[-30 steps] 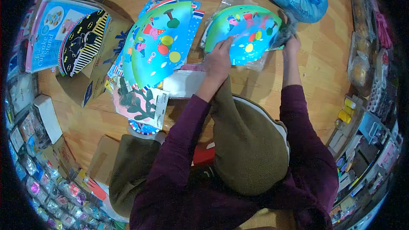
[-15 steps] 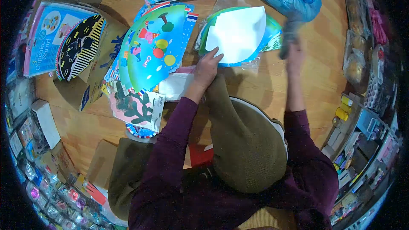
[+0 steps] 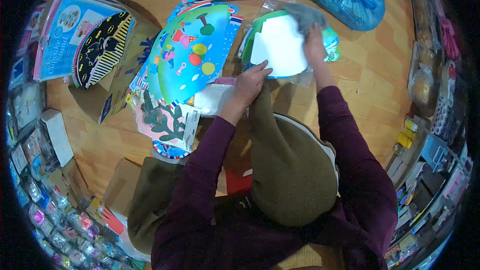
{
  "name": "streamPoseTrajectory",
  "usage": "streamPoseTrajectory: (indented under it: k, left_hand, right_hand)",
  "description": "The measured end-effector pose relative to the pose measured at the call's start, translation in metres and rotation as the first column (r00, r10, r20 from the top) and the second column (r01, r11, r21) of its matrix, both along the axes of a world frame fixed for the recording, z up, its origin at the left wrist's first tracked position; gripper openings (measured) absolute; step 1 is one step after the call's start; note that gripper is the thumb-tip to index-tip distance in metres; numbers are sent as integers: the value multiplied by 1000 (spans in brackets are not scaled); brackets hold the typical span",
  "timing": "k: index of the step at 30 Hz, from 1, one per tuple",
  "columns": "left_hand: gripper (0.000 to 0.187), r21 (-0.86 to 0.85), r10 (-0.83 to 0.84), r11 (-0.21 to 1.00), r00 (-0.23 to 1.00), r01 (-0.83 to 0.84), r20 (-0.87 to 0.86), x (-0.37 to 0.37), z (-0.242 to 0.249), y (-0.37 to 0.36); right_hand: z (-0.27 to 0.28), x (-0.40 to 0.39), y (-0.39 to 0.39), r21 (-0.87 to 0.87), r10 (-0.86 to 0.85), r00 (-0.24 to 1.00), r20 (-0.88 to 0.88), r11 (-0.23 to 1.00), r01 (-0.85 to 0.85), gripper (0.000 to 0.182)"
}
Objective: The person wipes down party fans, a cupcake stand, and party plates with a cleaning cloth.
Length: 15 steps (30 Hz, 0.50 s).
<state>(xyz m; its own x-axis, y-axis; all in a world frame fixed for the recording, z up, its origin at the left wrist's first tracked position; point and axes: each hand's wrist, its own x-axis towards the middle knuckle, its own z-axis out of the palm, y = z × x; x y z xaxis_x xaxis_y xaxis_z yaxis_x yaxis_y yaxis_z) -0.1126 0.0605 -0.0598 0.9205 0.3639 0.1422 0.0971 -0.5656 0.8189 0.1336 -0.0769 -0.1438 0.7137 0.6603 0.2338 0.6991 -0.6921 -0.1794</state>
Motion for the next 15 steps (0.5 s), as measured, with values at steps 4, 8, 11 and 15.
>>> streamPoseTrajectory:
  k: [4, 8, 11, 15]
  left_hand:
    - [21, -154, 127, 983, 976, -100, 178, -2, 64, 20]
    - [16, -808, 521, 527, 851, -263, 63, -32, 122, 59]
    - [16, -707, 679, 443, 721, -552, -138, -73, 120, 106]
    - [19, -642, 778, 276, 559, -715, -287, -123, 80, 142]
  right_hand:
    - [34, 54, -28, 213, -397, 848, -350, 848, 485, 26]
    - [41, 72, -66, 589, -143, 665, -733, 356, 725, 22]
    - [65, 34, -75, 582, -30, 601, -798, 217, 784, 19]
    - [56, 2, -79, 545, -66, 574, -816, 240, 803, 18]
